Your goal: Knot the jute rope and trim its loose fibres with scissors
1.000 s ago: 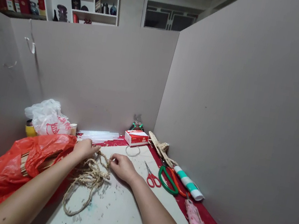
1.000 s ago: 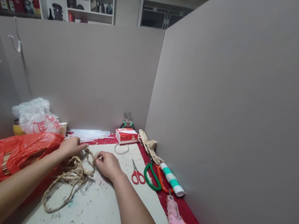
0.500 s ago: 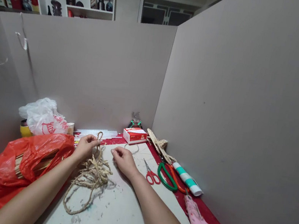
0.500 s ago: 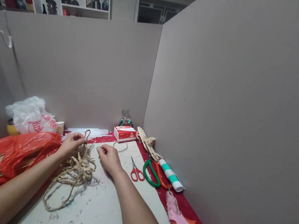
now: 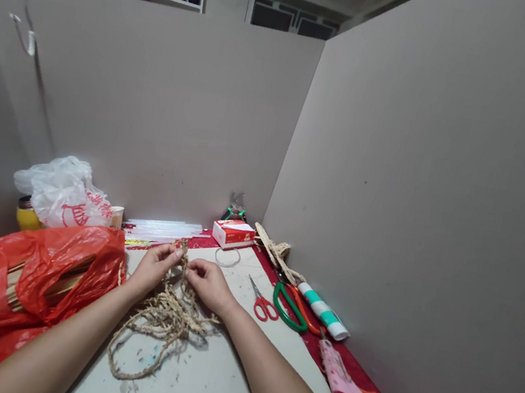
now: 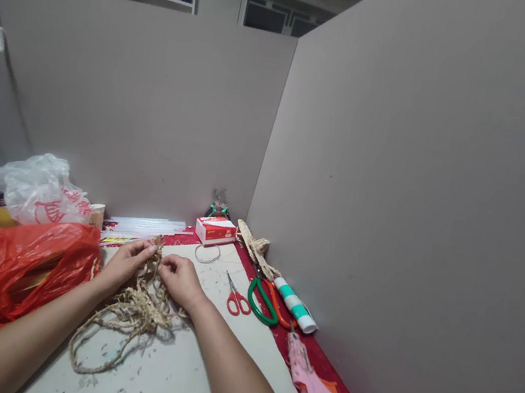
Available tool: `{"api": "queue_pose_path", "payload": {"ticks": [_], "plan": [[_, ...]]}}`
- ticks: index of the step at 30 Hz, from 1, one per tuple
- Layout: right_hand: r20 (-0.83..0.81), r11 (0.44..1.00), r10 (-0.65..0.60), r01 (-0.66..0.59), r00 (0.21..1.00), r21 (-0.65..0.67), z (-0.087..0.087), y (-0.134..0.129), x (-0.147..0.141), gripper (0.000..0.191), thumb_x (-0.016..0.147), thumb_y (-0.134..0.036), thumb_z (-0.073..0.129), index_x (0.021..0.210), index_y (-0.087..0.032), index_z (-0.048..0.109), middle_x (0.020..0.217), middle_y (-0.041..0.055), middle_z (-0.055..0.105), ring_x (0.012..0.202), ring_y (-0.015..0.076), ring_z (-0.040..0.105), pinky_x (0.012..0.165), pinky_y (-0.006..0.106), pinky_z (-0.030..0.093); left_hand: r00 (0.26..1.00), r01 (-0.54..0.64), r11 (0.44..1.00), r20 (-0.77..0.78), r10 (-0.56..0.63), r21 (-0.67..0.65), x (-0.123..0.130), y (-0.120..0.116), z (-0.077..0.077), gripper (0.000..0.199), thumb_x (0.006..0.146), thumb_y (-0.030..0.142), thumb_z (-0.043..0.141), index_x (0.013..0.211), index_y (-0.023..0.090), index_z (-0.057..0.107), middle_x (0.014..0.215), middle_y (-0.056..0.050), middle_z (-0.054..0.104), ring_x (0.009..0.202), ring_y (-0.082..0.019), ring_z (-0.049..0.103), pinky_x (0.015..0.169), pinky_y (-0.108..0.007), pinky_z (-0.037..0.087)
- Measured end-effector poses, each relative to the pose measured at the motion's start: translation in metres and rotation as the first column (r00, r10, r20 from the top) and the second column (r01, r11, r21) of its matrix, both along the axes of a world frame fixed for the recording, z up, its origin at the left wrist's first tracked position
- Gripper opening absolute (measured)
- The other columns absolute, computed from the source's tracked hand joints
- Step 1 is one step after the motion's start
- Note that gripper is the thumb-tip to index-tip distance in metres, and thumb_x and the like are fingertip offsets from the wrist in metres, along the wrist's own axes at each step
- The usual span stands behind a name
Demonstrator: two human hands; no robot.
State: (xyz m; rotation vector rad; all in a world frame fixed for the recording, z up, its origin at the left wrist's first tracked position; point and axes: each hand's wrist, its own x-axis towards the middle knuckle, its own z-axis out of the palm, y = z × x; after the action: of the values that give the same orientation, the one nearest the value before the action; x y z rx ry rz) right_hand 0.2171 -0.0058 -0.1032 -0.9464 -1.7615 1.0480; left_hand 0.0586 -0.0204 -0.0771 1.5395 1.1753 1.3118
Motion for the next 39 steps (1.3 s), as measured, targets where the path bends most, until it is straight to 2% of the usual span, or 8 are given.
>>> {"api": "queue_pose_path", "payload": {"ticks": [5,10,14,18,21,25,32,39], "plan": [[0.071,1.000,-0.027,0.027,0.997,0.014,0.001,0.006,0.008,0.012,0.072,-0.017,0.051,0.071,-0.015,0.063,0.060,-0.0029,0.055,0.055,0.0092,0.044,0.053,0.019,0.035,0.996,0.018,1.000,0.089,-0.020,0.021,0.001,-0.001,-0.002,0.034,0.064,0.031,0.071,0.092,0.017,0.059,0.083,-0.003,0.065,0.080,-0.017,0.061,0.075,-0.028,0.047],[0.148,0.999,-0.023,0.018,0.989,0.035,0.002,0.006,0.012,0.013,0.070,-0.017,0.051,0.069,-0.015,0.064,0.056,-0.0042,0.053,0.053,0.0086,0.042,0.051,0.019,0.033,0.999,0.006,0.993,-0.051,0.000,0.115,0.004,-0.004,-0.001,0.038,0.068,0.023,0.064,0.106,0.017,0.059,0.089,-0.005,0.067,0.085,-0.017,0.062,0.079,-0.030,0.047],[0.237,0.991,-0.067,0.037,0.969,0.126,0.001,0.005,0.014,0.016,0.071,-0.017,0.051,0.070,-0.016,0.066,0.059,-0.0028,0.059,0.057,0.0106,0.049,0.055,0.020,0.036,0.988,-0.020,0.989,-0.150,0.042,0.148,0.004,-0.003,-0.006,0.024,0.069,0.022,0.061,0.092,0.016,0.067,0.092,-0.007,0.070,0.088,-0.019,0.064,0.085,-0.033,0.047],[0.298,0.967,-0.156,0.084,0.942,0.242,0.005,0.002,0.015,0.018,0.078,-0.020,0.050,0.075,-0.018,0.067,0.069,0.0002,0.065,0.065,0.0132,0.055,0.063,0.022,0.039,0.982,-0.010,0.991,-0.187,0.035,0.133,0.003,0.000,-0.010,0.016,0.069,0.023,0.059,0.081,0.015,0.067,0.082,-0.005,0.070,0.080,-0.019,0.064,0.079,-0.031,0.048],[0.291,0.904,-0.280,0.150,0.915,0.400,0.015,-0.005,0.015,0.014,0.081,-0.027,0.054,0.086,-0.020,0.066,0.083,0.0027,0.066,0.075,0.0153,0.057,0.070,0.024,0.040,0.983,0.000,0.990,-0.180,0.025,0.138,0.003,0.000,-0.011,0.014,0.070,0.022,0.058,0.080,0.016,0.065,0.078,-0.003,0.069,0.076,-0.017,0.062,0.075,-0.029,0.048],[0.404,0.819,-0.354,0.071,0.843,0.569,0.025,-0.015,0.013,0.010,0.082,-0.029,0.057,0.087,-0.021,0.061,0.088,0.0042,0.064,0.084,0.0179,0.056,0.073,0.027,0.038,0.985,-0.021,0.990,-0.165,0.044,0.138,0.005,-0.002,-0.009,0.014,0.069,0.022,0.058,0.079,0.015,0.065,0.075,-0.002,0.067,0.074,-0.016,0.060,0.073,-0.028,0.047],[0.557,0.802,-0.468,0.065,0.685,0.594,0.030,-0.027,0.005,0.010,0.084,-0.025,0.054,0.088,-0.019,0.060,0.084,0.0065,0.066,0.079,0.0196,0.058,0.071,0.029,0.036,0.987,-0.038,0.988,-0.147,0.060,0.152,0.010,-0.006,-0.005,0.013,0.067,0.020,0.058,0.076,0.015,0.065,0.073,-0.002,0.067,0.071,-0.016,0.059,0.072,-0.028,0.047],[0.606,0.807,-0.494,0.069,0.623,0.587,0.033,-0.033,0.002,0.013,0.084,-0.023,0.052,0.091,-0.017,0.062,0.088,0.0069,0.067,0.083,0.0200,0.060,0.074,0.030,0.037,0.994,-0.082,0.985,-0.058,0.091,0.151,0.012,-0.008,-0.002,0.012,0.065,0.022,0.061,0.073,0.015,0.066,0.070,-0.001,0.066,0.068,-0.015,0.058,0.068,-0.027,0.046]]}}
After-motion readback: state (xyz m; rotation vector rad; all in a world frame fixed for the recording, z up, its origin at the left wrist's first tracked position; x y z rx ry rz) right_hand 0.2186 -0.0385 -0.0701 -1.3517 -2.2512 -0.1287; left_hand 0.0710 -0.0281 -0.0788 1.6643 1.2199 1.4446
